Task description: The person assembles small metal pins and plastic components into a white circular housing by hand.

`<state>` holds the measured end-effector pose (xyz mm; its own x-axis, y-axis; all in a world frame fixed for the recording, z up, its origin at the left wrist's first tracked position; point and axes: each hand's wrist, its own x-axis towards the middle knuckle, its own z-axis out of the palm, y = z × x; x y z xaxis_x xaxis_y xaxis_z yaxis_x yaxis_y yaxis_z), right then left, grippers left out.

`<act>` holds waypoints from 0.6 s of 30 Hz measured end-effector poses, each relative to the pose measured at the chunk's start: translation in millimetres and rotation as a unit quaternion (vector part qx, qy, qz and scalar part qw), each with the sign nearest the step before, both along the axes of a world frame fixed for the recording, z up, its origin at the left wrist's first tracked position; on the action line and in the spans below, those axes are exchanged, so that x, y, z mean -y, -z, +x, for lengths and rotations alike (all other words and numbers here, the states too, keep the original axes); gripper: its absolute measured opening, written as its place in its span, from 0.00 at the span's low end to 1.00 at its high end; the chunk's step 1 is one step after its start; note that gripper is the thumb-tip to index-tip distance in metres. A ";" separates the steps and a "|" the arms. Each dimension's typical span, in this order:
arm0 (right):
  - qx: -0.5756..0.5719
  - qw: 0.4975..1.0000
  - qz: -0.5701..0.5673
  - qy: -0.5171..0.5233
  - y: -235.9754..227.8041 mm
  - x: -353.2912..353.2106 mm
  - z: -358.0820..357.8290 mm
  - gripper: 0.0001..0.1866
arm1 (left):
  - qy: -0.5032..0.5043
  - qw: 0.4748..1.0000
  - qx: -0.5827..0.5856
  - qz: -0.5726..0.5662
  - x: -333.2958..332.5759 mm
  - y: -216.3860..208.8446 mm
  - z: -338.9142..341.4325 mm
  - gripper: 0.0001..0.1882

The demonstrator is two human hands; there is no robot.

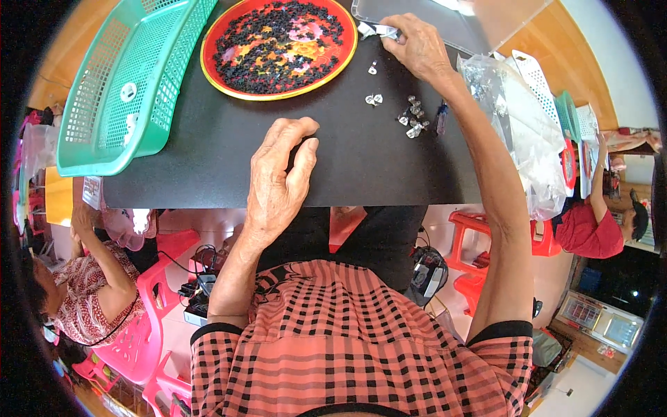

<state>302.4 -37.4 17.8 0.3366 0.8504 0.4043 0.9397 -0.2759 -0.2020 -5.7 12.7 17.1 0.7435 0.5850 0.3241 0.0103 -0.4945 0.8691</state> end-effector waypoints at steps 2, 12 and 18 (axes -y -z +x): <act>0.002 1.000 0.002 -0.003 -1.5 6.4 -2.1 0.15 | 0.002 1.000 0.000 -0.001 -0.3 -1.5 0.7 0.08; -0.075 0.995 0.053 -0.034 -3.7 39.3 -33.1 0.16 | -0.006 1.000 0.009 0.015 1.6 -1.5 0.6 0.08; -0.036 0.993 0.084 -0.079 -2.1 45.0 -34.5 0.17 | -0.014 0.999 0.015 0.028 3.9 0.7 1.2 0.07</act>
<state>267.9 -82.4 19.8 0.2383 0.8176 0.5241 0.9499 -0.0838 -0.3011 -4.5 8.8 16.4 0.7163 0.5860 0.3788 -0.0017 -0.5414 0.8407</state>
